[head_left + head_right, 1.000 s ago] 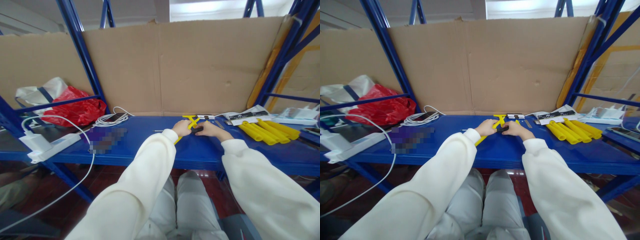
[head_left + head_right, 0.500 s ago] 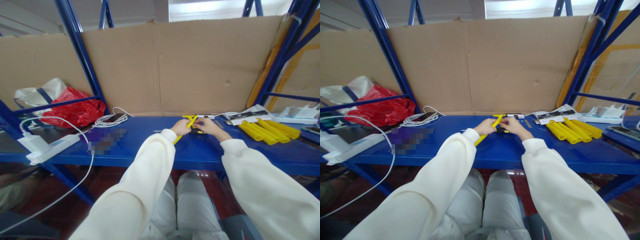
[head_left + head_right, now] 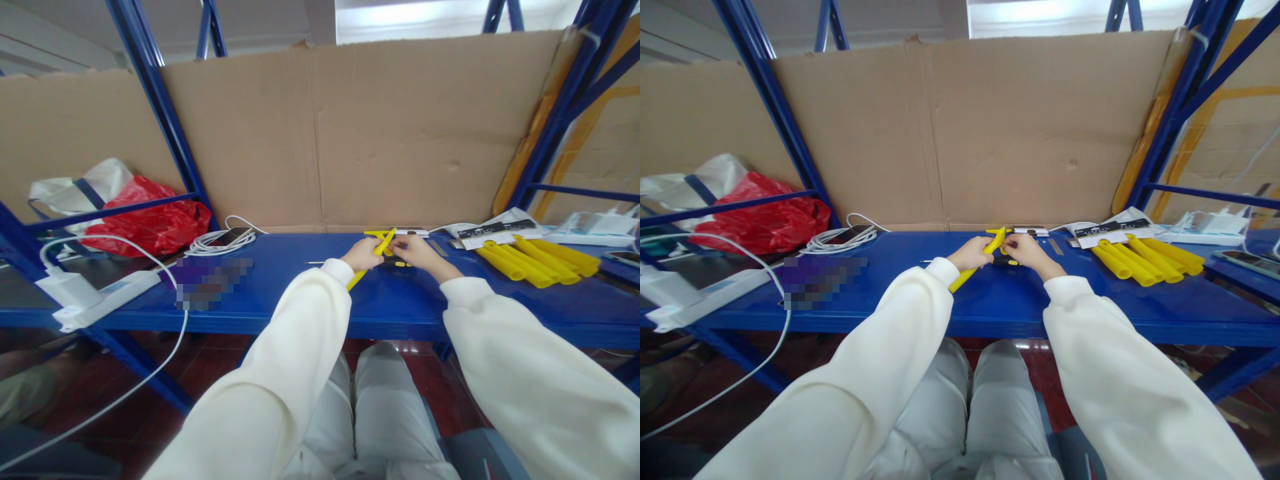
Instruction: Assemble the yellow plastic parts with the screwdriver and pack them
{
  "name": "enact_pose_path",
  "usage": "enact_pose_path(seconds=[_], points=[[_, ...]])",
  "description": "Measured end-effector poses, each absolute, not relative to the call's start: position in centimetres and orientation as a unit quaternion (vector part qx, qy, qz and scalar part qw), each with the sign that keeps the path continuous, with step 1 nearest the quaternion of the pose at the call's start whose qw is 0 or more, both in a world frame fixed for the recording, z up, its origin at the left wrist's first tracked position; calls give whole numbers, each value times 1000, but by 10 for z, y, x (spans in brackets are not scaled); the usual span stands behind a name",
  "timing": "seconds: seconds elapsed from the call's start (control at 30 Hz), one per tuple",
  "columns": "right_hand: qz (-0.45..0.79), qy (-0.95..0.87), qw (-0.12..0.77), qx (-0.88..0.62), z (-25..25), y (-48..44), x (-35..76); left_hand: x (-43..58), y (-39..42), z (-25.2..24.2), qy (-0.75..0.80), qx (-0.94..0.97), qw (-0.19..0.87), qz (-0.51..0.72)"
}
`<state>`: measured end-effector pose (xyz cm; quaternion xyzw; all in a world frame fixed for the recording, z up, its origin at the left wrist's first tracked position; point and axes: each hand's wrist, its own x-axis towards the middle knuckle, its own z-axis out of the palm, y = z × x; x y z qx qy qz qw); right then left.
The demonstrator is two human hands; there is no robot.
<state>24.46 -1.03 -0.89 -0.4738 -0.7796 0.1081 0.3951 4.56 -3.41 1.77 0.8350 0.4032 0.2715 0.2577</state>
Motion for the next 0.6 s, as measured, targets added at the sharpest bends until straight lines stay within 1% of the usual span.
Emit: enact_pose_path(seconds=[0.6], points=[[119,-774,431,-449,-13,-7,247,47,-35,18,402,835,255,274]])
